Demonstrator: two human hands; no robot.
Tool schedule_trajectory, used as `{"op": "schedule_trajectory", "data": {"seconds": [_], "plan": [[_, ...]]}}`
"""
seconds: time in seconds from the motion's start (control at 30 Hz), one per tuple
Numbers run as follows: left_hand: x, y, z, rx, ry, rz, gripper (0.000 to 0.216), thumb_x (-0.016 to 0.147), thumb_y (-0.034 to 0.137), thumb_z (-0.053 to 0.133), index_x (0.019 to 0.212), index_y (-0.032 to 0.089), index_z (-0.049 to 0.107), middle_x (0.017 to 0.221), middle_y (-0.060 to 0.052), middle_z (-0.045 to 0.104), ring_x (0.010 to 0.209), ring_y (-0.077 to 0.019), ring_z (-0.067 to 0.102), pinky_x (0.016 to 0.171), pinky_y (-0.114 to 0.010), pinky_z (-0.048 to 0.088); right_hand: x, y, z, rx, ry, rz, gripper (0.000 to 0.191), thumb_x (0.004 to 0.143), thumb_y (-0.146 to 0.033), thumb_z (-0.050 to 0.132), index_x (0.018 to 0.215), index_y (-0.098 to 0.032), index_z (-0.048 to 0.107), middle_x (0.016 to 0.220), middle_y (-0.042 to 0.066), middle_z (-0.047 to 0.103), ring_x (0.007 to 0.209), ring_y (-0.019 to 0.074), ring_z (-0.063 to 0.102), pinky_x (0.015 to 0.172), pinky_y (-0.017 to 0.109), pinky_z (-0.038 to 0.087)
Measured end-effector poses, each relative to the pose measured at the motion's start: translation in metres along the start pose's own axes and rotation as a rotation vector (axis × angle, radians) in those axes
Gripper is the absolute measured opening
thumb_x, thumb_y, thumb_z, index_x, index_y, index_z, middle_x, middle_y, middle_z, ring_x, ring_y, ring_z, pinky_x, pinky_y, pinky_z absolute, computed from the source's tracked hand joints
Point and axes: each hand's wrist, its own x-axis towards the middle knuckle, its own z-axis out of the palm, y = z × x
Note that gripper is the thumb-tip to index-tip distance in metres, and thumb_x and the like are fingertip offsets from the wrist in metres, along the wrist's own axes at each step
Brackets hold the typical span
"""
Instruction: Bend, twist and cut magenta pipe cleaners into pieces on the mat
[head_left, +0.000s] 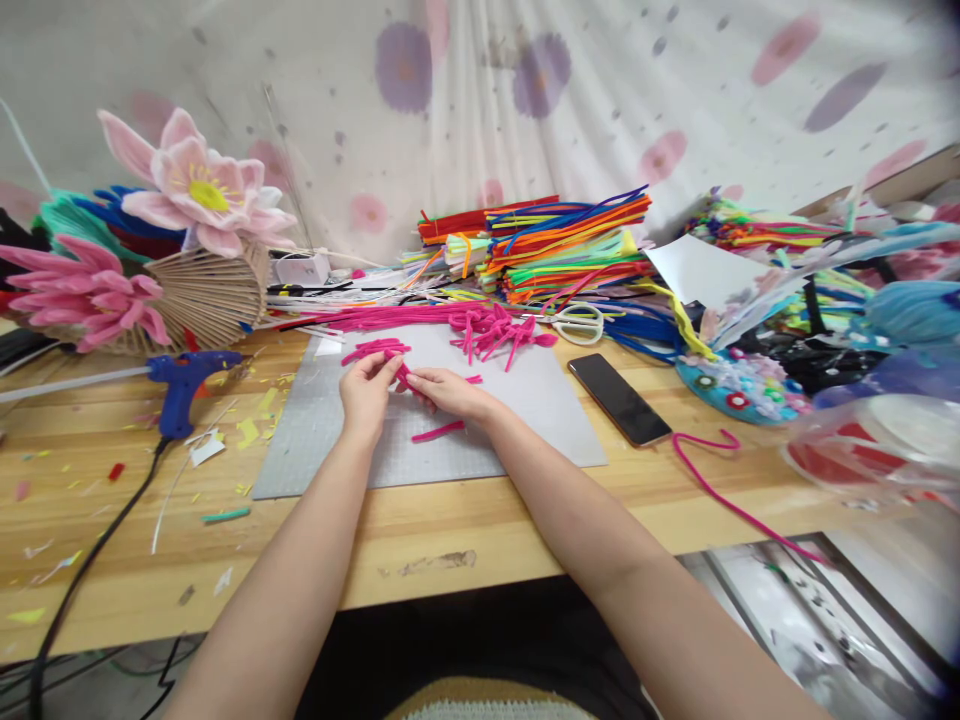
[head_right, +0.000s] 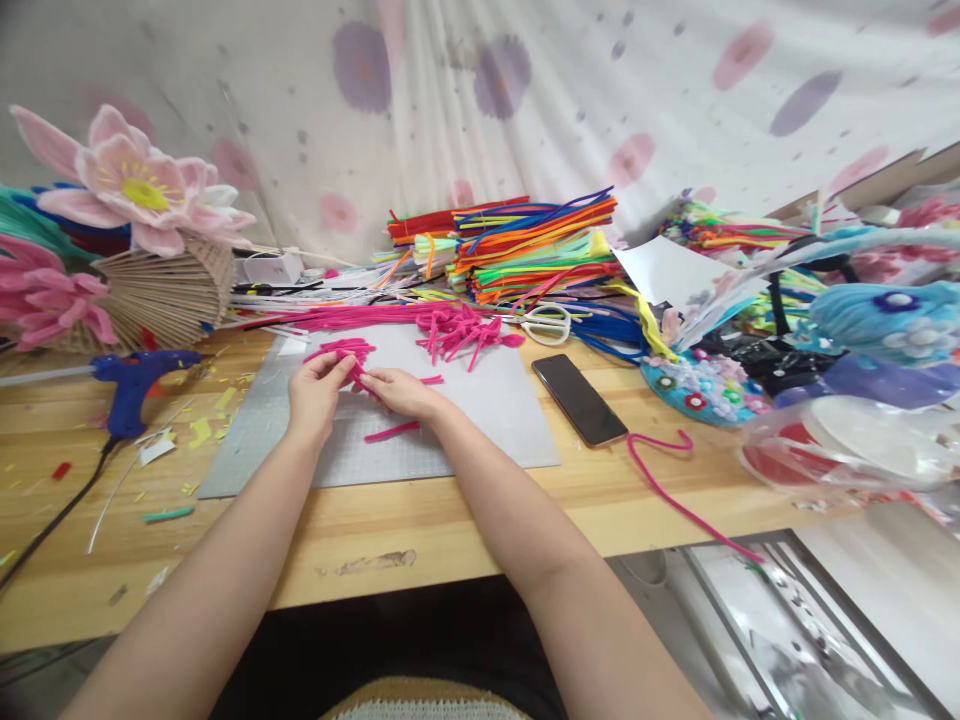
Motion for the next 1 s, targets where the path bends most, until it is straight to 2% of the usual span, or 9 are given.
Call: {"op": "schedule_trajectory", "data": {"seconds": [0.1, 0.2, 0.3, 0.4, 0.47, 0.57, 0.73, 0.9, 1.0], "plan": [[0.001, -0.002, 0.001, 0.011, 0.015, 0.017, 0.026, 0.057, 0.031, 0.072, 0.076, 0.015, 0.067, 0.073, -0.002, 0.066, 0.064, -0.0096, 0.057, 0.062, -0.021, 0.047, 0.002, 0.004, 0.002, -0.061, 0.044, -0.025, 0.03, 0.084, -0.044, 0.046, 0.075, -0.017, 0.057, 0.059, -0.003, 0.043, 0.052, 0.0064, 0.04, 0.043, 0.017, 0.035], [-0.001, 0.0, 0.002, 0.039, 0.008, -0.006, 0.029, 0.059, 0.035, 0.071, 0.08, 0.015, 0.068, 0.076, -0.003, 0.067, 0.059, -0.0085, 0.055, 0.052, -0.019, 0.043, 0.003, 0.005, 0.004, -0.07, 0.073, -0.045, 0.029, 0.083, -0.042, 0.048, 0.07, -0.017, 0.055, 0.064, -0.002, 0.047, 0.058, 0.0072, 0.041, 0.046, 0.017, 0.036], [-0.003, 0.003, 0.002, -0.002, -0.124, -0.068, 0.038, 0.063, 0.042, 0.067, 0.09, 0.016, 0.069, 0.08, -0.005, 0.067, 0.053, -0.007, 0.052, 0.046, -0.019, 0.041, 0.002, 0.002, 0.005, -0.008, 0.066, -0.027, 0.028, 0.081, -0.043, 0.05, 0.07, -0.017, 0.052, 0.066, -0.002, 0.047, 0.058, 0.0074, 0.042, 0.046, 0.017, 0.037], [-0.004, 0.004, 0.002, -0.103, -0.263, -0.118, 0.042, 0.061, 0.042, 0.07, 0.093, 0.016, 0.069, 0.086, -0.007, 0.068, 0.059, -0.0089, 0.056, 0.05, -0.02, 0.045, -0.001, -0.002, 0.002, 0.084, 0.029, 0.0, 0.032, 0.081, -0.047, 0.049, 0.07, -0.018, 0.049, 0.061, -0.003, 0.041, 0.053, 0.0066, 0.039, 0.044, 0.018, 0.038], [-0.003, 0.004, 0.001, -0.138, -0.286, -0.136, 0.042, 0.059, 0.04, 0.072, 0.092, 0.015, 0.069, 0.086, -0.008, 0.068, 0.064, -0.0108, 0.058, 0.053, -0.021, 0.047, -0.003, -0.005, 0.0, 0.144, -0.008, 0.005, 0.035, 0.081, -0.051, 0.047, 0.069, -0.018, 0.048, 0.058, -0.005, 0.037, 0.051, 0.0059, 0.036, 0.044, 0.018, 0.039], [-0.002, 0.004, 0.0, -0.149, -0.231, -0.144, 0.039, 0.057, 0.039, 0.074, 0.088, 0.014, 0.07, 0.085, -0.007, 0.068, 0.063, -0.0101, 0.058, 0.053, -0.021, 0.048, -0.004, -0.006, -0.002, 0.18, -0.031, 0.022, 0.036, 0.082, -0.051, 0.045, 0.069, -0.017, 0.048, 0.058, -0.005, 0.037, 0.05, 0.0054, 0.036, 0.044, 0.018, 0.04], [0.0, 0.003, 0.001, -0.131, -0.098, -0.062, 0.035, 0.058, 0.039, 0.073, 0.084, 0.015, 0.07, 0.085, -0.005, 0.068, 0.066, -0.0095, 0.058, 0.059, -0.022, 0.049, -0.001, -0.003, 0.001, 0.123, 0.021, 0.054, 0.03, 0.086, -0.041, 0.043, 0.068, -0.018, 0.047, 0.056, -0.005, 0.036, 0.047, 0.0055, 0.036, 0.041, 0.017, 0.038], [-0.003, -0.001, 0.004, -0.135, -0.258, -0.114, 0.039, 0.061, 0.043, 0.07, 0.087, 0.014, 0.069, 0.074, -0.004, 0.066, 0.069, -0.0136, 0.061, 0.066, -0.027, 0.049, -0.001, -0.003, 0.003, 0.19, 0.047, 0.061, 0.028, 0.087, -0.035, 0.041, 0.065, -0.018, 0.043, 0.052, -0.006, 0.034, 0.044, 0.0051, 0.033, 0.041, 0.017, 0.036], [-0.007, -0.001, 0.005, -0.132, -0.337, -0.161, 0.038, 0.063, 0.042, 0.069, 0.089, 0.014, 0.068, 0.058, 0.0, 0.06, 0.059, -0.013, 0.059, 0.06, -0.026, 0.048, -0.001, -0.004, 0.004, 0.226, 0.047, 0.077, 0.029, 0.086, -0.036, 0.042, 0.064, -0.018, 0.044, 0.051, -0.007, 0.035, 0.043, 0.0044, 0.034, 0.041, 0.017, 0.036]]}}
